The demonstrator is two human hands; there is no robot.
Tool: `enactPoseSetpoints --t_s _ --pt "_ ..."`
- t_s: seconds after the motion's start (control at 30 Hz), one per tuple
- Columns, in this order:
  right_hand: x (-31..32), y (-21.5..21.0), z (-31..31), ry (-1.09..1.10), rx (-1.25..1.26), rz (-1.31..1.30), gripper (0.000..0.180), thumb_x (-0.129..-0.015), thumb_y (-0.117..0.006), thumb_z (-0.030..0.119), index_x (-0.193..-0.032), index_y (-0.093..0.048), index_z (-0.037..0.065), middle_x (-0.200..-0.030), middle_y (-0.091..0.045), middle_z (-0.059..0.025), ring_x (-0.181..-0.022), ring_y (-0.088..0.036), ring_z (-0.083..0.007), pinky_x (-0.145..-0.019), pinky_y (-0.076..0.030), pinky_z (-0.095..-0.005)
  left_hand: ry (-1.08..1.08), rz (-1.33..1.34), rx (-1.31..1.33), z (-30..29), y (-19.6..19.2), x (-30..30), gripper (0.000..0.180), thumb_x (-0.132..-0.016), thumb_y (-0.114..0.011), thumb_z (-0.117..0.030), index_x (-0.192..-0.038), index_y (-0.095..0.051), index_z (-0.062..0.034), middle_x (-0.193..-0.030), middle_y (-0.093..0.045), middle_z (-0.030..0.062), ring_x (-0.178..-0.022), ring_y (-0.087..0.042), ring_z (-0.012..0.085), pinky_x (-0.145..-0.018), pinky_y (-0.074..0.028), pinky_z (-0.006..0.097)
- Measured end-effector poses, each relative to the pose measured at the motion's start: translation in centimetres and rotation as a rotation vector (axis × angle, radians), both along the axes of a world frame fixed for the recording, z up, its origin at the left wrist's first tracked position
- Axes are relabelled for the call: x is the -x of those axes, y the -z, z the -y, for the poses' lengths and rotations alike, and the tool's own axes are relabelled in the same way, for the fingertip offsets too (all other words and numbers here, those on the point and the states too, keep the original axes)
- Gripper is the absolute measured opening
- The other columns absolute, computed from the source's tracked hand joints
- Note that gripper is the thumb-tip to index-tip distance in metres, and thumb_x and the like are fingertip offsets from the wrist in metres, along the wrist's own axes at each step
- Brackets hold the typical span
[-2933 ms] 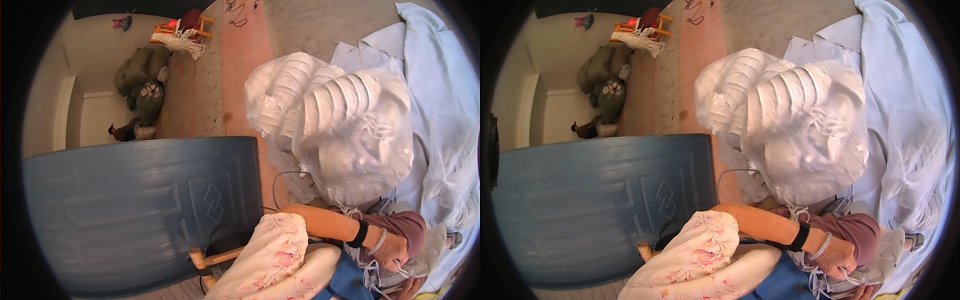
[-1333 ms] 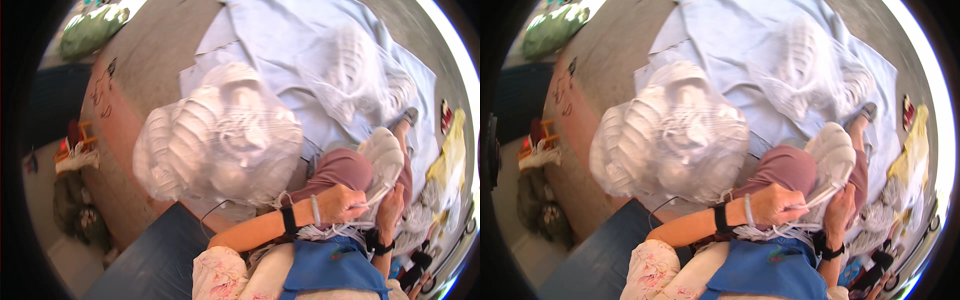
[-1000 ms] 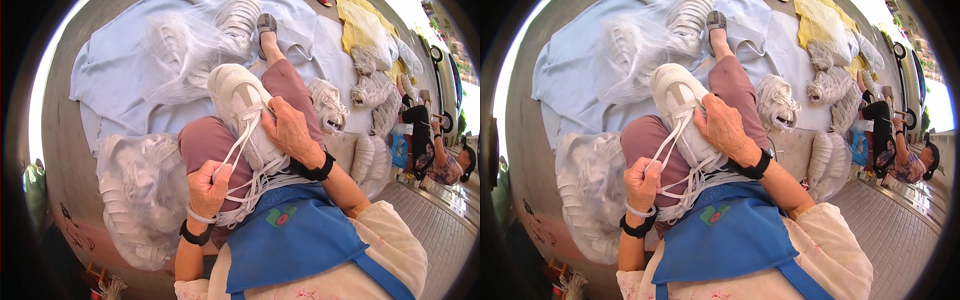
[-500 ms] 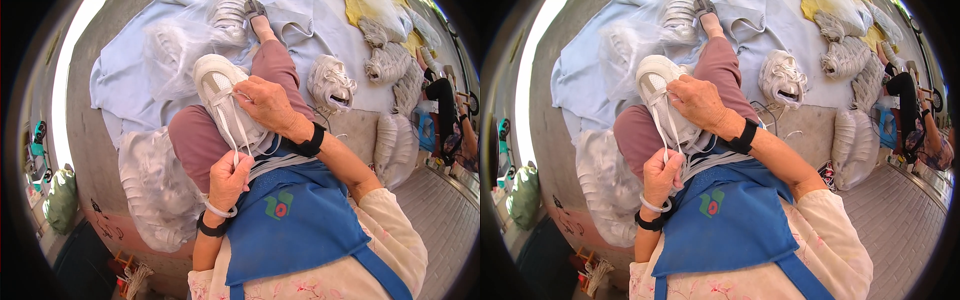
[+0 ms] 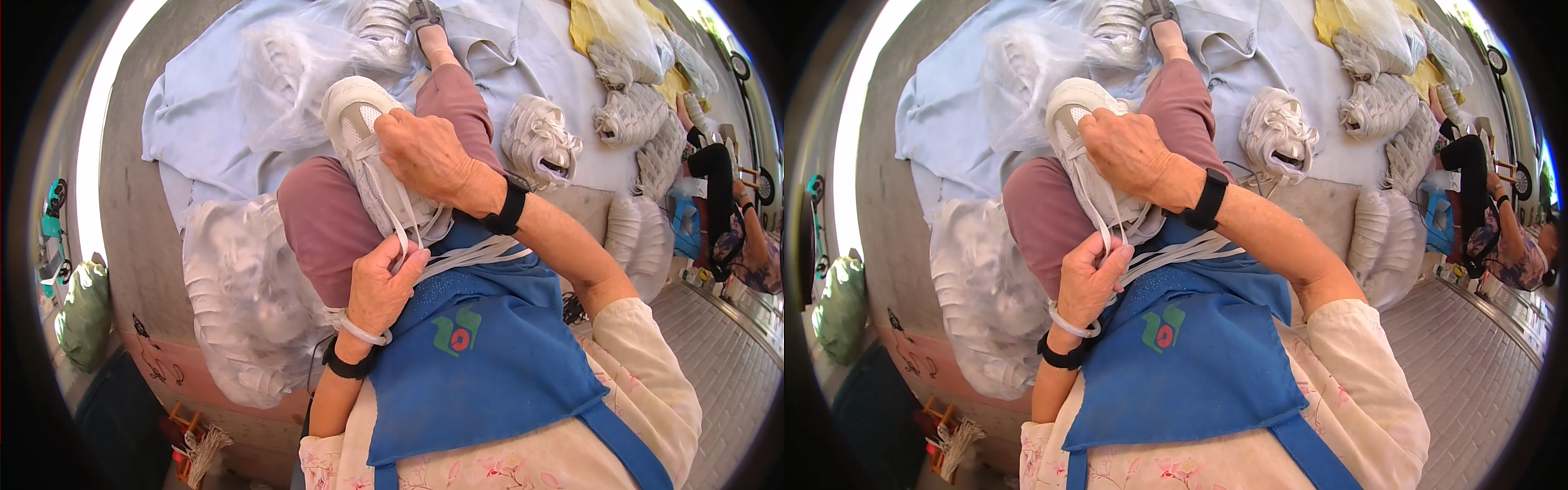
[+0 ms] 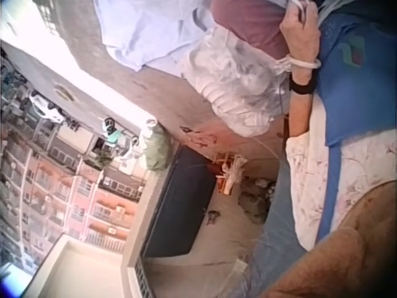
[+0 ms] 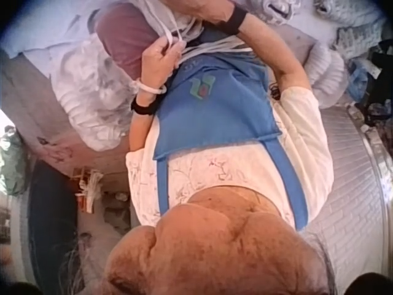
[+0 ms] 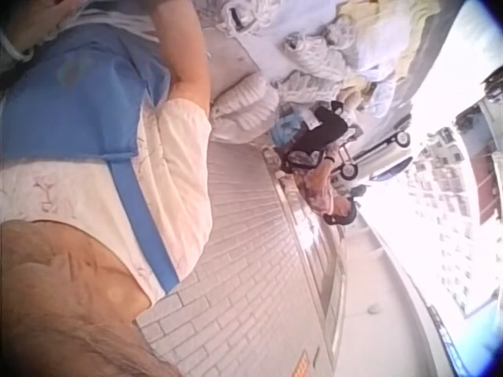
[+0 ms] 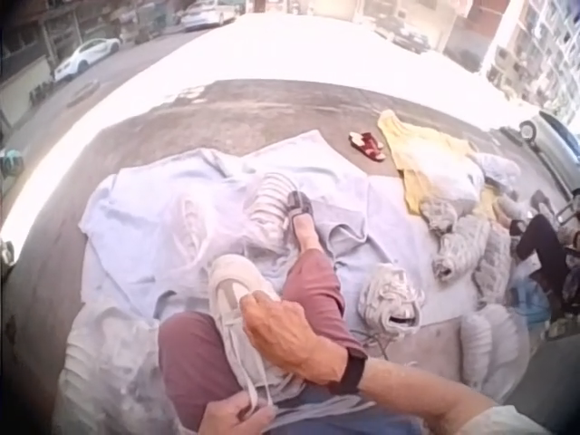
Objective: The recorder laces a white sneaker while sitting in a shoe manufacturing or assembly area.
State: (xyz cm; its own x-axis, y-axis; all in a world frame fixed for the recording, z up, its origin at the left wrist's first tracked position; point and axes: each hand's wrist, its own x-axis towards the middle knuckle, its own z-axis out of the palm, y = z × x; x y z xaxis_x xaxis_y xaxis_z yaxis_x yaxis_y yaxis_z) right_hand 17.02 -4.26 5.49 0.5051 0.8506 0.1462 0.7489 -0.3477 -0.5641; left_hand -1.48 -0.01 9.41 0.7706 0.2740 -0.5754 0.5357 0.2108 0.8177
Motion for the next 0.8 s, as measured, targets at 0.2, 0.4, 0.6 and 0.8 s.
enactPoseSetpoints --t_s 0.2,0.4,0.6,0.8 --pt "-3.0 0.5 -0.3 -0.061 0.135 -0.345 0.016 -0.078 -0.054 0.011 -0.084 -0.056 -0.004 -0.071 -0.060 -0.0254 -0.070 -0.061 -0.0435 -0.064 -0.047 -0.0481 0.252 0.269 -0.423 0.4 -1.0 1.7 0.013 -0.083 -0.066 -0.008 -0.078 -0.057 0.0008 -0.061 -0.053 0.0149 -0.051 -0.053 0.0280 -0.051 -0.043 0.034" --pt "-2.1 2.5 -1.0 0.164 0.124 -0.127 0.023 -0.083 -0.053 0.016 -0.083 -0.059 -0.005 -0.072 -0.060 -0.0277 -0.071 -0.063 -0.0419 -0.065 -0.047 -0.0468 0.260 0.251 -0.361 -0.7 -1.9 2.7 0.013 -0.084 -0.068 -0.009 -0.079 -0.062 0.0013 -0.059 -0.053 0.0046 -0.051 -0.046 0.0112 -0.050 -0.039 0.026" --pt "-3.8 1.9 3.7 0.196 0.008 -0.306 0.026 -0.090 -0.048 0.021 -0.084 -0.059 -0.002 -0.070 -0.060 -0.0197 -0.066 -0.059 -0.0301 -0.063 -0.046 -0.0376 -0.060 0.110 0.121 -2.6 -4.8 3.7 0.025 -0.097 -0.055 -0.022 -0.084 -0.059 -0.0013 -0.063 -0.049 -0.0064 -0.052 -0.038 0.0049 -0.050 -0.035 0.021" --pt "-7.4 -3.6 10.1 0.539 -0.178 -0.338 0.033 -0.094 -0.044 0.028 -0.088 -0.065 0.003 -0.065 -0.058 -0.0042 -0.064 -0.054 -0.0126 -0.059 -0.043 -0.0282 -0.339 0.350 0.440 -5.9 -5.8 2.7 0.029 -0.102 -0.042 -0.027 -0.086 -0.051 -0.0041 -0.060 -0.037 -0.0038 -0.053 -0.042 0.0052 -0.056 -0.050 0.025"
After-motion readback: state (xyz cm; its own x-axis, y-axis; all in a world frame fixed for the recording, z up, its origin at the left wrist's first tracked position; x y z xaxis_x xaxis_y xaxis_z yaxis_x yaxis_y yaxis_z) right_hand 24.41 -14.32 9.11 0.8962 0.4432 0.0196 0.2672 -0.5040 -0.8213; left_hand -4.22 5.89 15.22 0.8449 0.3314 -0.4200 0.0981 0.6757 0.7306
